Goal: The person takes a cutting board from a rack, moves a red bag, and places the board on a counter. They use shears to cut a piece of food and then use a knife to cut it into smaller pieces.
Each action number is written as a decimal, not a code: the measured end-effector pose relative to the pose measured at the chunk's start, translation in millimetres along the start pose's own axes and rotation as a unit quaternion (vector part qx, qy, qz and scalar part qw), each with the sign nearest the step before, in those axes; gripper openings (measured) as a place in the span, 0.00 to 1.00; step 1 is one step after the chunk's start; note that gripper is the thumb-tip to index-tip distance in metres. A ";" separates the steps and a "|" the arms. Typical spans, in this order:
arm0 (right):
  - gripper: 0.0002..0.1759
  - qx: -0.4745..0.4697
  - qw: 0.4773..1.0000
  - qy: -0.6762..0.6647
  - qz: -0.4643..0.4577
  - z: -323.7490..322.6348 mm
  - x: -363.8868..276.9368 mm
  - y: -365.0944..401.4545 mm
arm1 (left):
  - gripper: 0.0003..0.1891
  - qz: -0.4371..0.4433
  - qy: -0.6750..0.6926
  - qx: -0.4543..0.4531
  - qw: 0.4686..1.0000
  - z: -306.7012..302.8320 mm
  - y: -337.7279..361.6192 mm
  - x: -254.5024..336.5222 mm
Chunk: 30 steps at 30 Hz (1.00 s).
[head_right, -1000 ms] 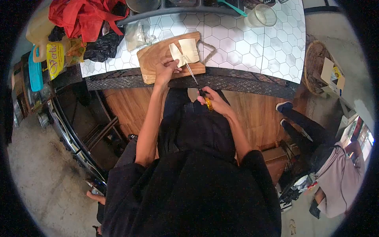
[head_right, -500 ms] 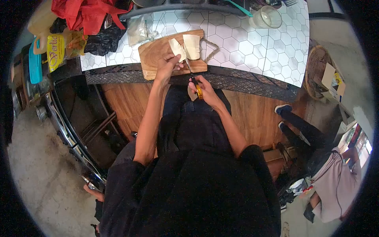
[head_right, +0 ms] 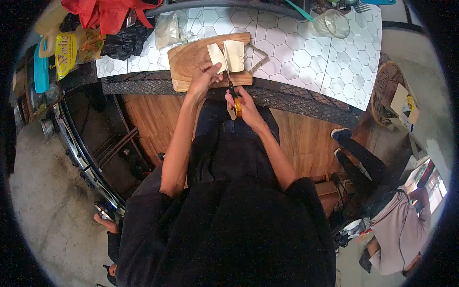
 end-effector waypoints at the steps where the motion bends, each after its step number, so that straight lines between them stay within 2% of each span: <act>1: 0.22 -0.002 1.000 -0.005 0.002 0.3 -2.0 1.3 | 0.13 0.000 0.000 0.001 1.000 -0.1 0.7 -0.4; 11: 0.23 -0.003 1.000 -0.018 0.025 1.6 12.3 9.4 | 0.11 0.016 0.034 0.017 0.999 4.4 1.5 -4.4; 17: 0.25 0.002 1.000 0.002 0.020 3.7 9.0 7.4 | 0.09 0.015 -0.014 0.038 0.999 5.6 4.1 -1.5; 30: 0.25 0.038 0.998 0.028 0.031 5.8 -15.6 16.2 | 0.11 0.006 -0.001 0.005 1.000 -2.0 -2.0 -2.6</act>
Point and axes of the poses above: each hand's wrist, its own y-axis away from the middle knuckle, its own z-axis out of the palm, x = y × z, the point moved 1 cm from there along -y, towards the middle knuckle, and after that the axes turned 13 degrees about x, right-handed, at the moved point
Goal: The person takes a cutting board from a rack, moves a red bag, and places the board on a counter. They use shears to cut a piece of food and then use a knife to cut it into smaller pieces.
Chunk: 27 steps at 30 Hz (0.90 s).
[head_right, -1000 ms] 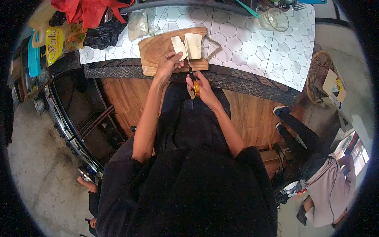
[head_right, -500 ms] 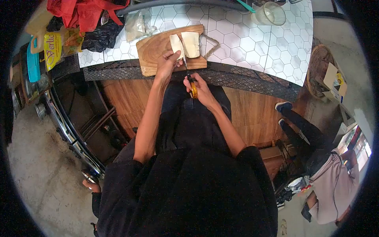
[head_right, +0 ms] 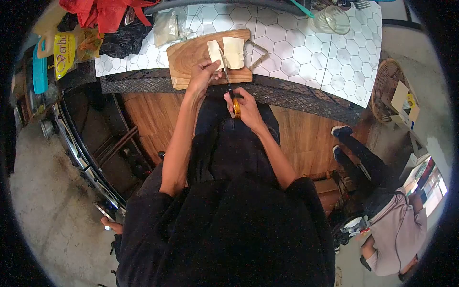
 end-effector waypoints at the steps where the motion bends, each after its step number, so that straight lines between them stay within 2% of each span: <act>1: 0.24 0.004 1.000 0.005 0.006 -0.3 -1.4 0.7 | 0.12 -0.007 -0.003 0.002 1.000 0.3 0.6 1.8; 11: 0.19 0.011 1.000 0.017 -0.010 -2.8 12.6 -9.2 | 0.15 -0.006 -0.059 0.033 0.998 4.6 -3.7 5.8; 13: 0.20 0.012 1.000 0.020 -0.008 -3.2 7.7 -10.7 | 0.15 -0.026 -0.042 -0.015 0.999 0.7 -4.7 6.2; 20: 0.20 0.013 1.000 0.015 -0.016 -1.8 10.0 -16.7 | 0.16 -0.023 -0.073 -0.043 0.996 -1.3 -8.6 13.1; 23: 0.21 0.022 0.999 0.016 -0.020 -1.2 13.3 -18.6 | 0.17 -0.023 -0.131 0.004 0.991 5.3 -5.1 27.6; 25: 0.22 0.024 0.999 0.022 -0.028 -1.4 16.7 -21.6 | 0.19 0.030 -0.162 0.054 0.985 6.4 -9.4 30.5; 27: 0.22 0.025 0.999 0.027 -0.037 -0.4 18.6 -24.2 | 0.18 0.056 -0.180 0.054 0.981 8.4 -14.4 30.1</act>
Point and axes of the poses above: each hand's wrist, its own y-axis away from the middle knuckle, its own z-axis out of the palm, x = y × z, the point moved 1 cm from there along -y, towards the middle knuckle, and after that the axes turned 13 degrees about x, right-handed, at the moved point
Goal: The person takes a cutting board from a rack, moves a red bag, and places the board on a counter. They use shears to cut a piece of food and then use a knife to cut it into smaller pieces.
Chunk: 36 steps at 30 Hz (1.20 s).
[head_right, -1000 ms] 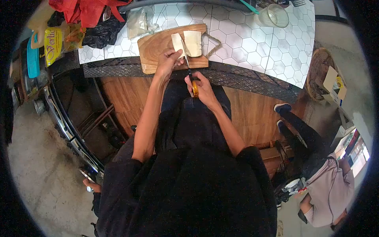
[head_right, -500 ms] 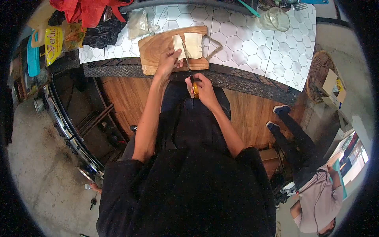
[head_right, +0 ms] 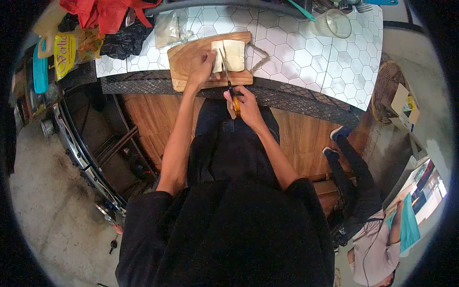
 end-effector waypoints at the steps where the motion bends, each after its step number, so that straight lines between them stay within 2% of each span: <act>1: 0.23 0.000 1.000 -0.002 0.001 0.7 0.4 -0.8 | 0.18 0.027 -0.017 0.003 1.000 2.0 -2.7 -1.1; 2: 0.23 0.001 1.000 -0.005 0.003 1.1 1.0 -1.3 | 0.18 0.027 -0.016 0.002 0.999 4.2 -3.8 -3.6; 4: 0.23 0.004 1.000 -0.015 0.007 3.7 -2.1 0.1 | 0.18 0.100 -0.013 0.028 0.995 8.7 -6.1 -10.3; 7: 0.23 0.007 0.999 -0.030 0.010 7.6 -2.5 1.0 | 0.18 0.102 0.046 0.050 0.992 14.5 0.6 -17.1; 17: 0.24 0.022 1.000 -0.010 0.010 9.2 -6.4 0.0 | 0.19 0.087 -0.002 0.034 0.996 15.9 -1.2 -12.3; 19: 0.24 0.019 1.000 -0.020 0.011 10.9 -3.6 0.6 | 0.20 0.137 -0.015 0.064 0.988 18.4 2.9 -11.7; 25: 0.23 0.029 1.000 -0.010 -0.002 8.9 -0.2 0.3 | 0.19 0.096 -0.004 0.047 0.994 20.4 6.1 -7.9; 33: 0.23 0.041 0.999 -0.007 -0.002 15.6 -5.4 -4.5 | 0.18 0.123 -0.007 0.066 0.990 22.7 3.1 -15.9; 36: 0.23 0.054 0.998 -0.016 -0.003 18.4 -9.3 -5.5 | 0.18 0.102 -0.008 0.066 0.993 21.6 4.6 -13.4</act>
Point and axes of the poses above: each hand's wrist, its own y-axis away from the middle knuckle, its own z-axis out of the palm, x = y × z, the point moved 1 cm from there along -y, towards the middle knuckle, and after that the axes turned 13 degrees about x, right-handed, at the moved point
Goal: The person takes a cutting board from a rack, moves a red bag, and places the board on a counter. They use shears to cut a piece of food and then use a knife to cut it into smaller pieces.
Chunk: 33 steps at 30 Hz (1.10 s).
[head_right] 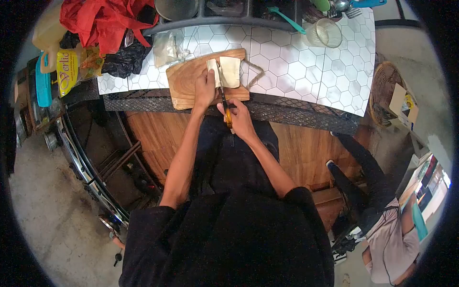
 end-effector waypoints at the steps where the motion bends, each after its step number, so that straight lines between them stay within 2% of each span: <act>1: 0.23 0.000 1.000 -0.001 0.002 -0.3 -2.1 0.9 | 0.18 -0.008 -0.003 -0.006 1.000 -0.8 -1.0 -0.5; 3: 0.23 -0.016 0.999 0.036 0.008 -1.6 -5.5 0.4 | 0.18 -0.018 -0.007 -0.012 1.000 -2.1 -1.1 -1.2; 12: 0.23 -0.026 1.000 0.014 0.003 -3.9 -1.2 -4.2 | 0.19 -0.023 0.021 -0.025 0.999 -3.1 -3.2 -6.0; 14: 0.23 -0.019 1.000 0.015 0.005 -2.1 0.1 -4.5 | 0.20 0.049 0.028 0.002 0.998 -0.4 -9.5 -22.6; 15: 0.23 -0.011 1.000 0.016 0.007 -1.7 0.9 -5.3 | 0.20 0.050 0.029 0.002 0.998 -1.5 -6.9 -17.5; 17: 0.23 -0.016 1.000 0.018 0.005 -3.2 3.6 -6.2 | 0.21 -0.043 0.084 -0.015 0.995 -5.4 2.7 -3.5; 20: 0.23 -0.022 1.000 0.015 0.005 -3.8 3.0 -5.2 | 0.21 -0.068 0.074 0.004 0.995 -7.2 3.3 -4.6; 25: 0.22 -0.037 0.999 -0.002 -0.006 -0.8 -2.2 -8.8 | 0.22 -0.056 0.072 0.000 0.996 -8.9 1.2 -12.2; 27: 0.14 -0.052 0.999 0.013 0.011 -1.4 -9.9 -9.4 | 0.22 -0.042 0.063 -0.003 0.997 -6.8 1.1 -13.6; 31: 0.14 -0.052 0.998 -0.004 -0.021 0.0 -8.3 -18.6 | 0.22 -0.057 0.068 -0.022 0.996 -8.9 1.4 -20.3; 33: 0.13 -0.059 0.998 0.023 -0.021 4.7 -1.0 -26.8 | 0.22 0.073 0.035 0.017 0.997 -6.7 -5.0 -30.4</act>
Point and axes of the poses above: each hand's wrist, its own y-axis away from the middle knuckle, its own z-axis out of the palm, x = y × z, the point moved 1 cm from there along -y, towards the middle knuckle, and after that the axes turned 13 degrees about x, right-handed, at the moved point
